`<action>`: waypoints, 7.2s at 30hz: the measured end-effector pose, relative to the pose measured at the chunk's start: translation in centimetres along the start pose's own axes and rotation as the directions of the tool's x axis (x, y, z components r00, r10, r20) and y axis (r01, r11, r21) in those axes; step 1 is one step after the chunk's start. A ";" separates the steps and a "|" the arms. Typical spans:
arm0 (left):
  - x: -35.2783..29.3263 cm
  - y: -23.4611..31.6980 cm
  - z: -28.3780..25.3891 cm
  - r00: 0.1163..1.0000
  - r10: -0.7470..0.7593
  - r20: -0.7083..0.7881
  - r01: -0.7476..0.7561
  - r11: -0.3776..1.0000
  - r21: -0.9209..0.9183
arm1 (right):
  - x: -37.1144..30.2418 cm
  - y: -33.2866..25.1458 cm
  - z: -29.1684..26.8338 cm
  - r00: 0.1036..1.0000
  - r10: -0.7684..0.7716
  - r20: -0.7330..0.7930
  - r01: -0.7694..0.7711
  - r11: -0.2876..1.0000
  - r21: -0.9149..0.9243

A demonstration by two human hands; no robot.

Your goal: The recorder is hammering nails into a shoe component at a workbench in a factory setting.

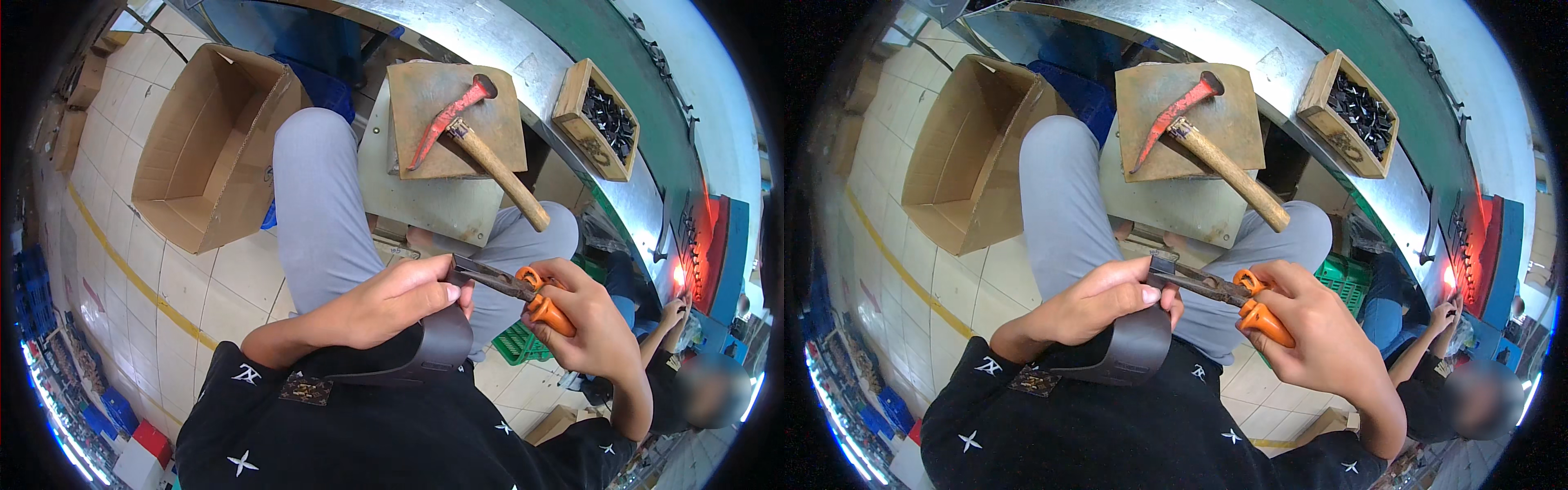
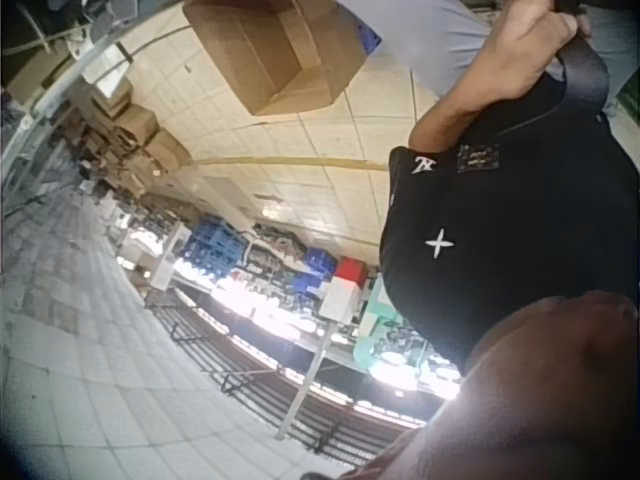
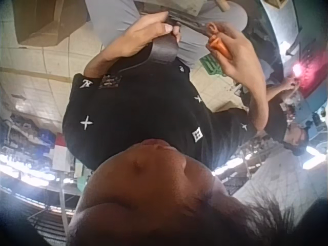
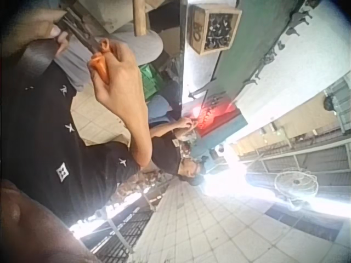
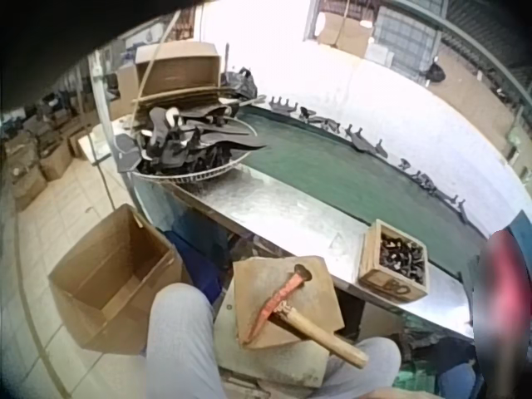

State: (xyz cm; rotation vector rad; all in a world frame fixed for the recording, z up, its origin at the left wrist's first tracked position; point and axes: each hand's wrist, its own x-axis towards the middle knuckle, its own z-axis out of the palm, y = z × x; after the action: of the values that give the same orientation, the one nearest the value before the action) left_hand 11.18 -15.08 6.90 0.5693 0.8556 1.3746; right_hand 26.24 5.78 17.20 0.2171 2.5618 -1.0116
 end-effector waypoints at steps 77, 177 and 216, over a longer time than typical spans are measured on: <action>3.3 3.9 5.2 0.965 -0.263 0.004 0.262 0.963 0.064 | -3.5 7.3 1.4 0.946 -0.187 -0.265 0.266 0.915 0.302; 37.3 8.4 -2.0 0.727 0.459 0.511 -0.180 -0.590 0.787 | 1.0 14.7 14.8 0.590 0.567 -0.574 0.730 -0.071 0.680; 11.9 9.3 4.3 0.572 0.769 0.285 -0.607 0.163 0.778 | 3.5 4.3 2.2 0.492 0.191 -0.849 0.804 0.275 0.527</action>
State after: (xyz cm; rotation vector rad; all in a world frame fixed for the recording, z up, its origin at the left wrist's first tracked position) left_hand 8.73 -1.51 14.48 1.8316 1.5287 1.8169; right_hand 24.85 7.42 11.59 0.4602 2.2032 -3.2881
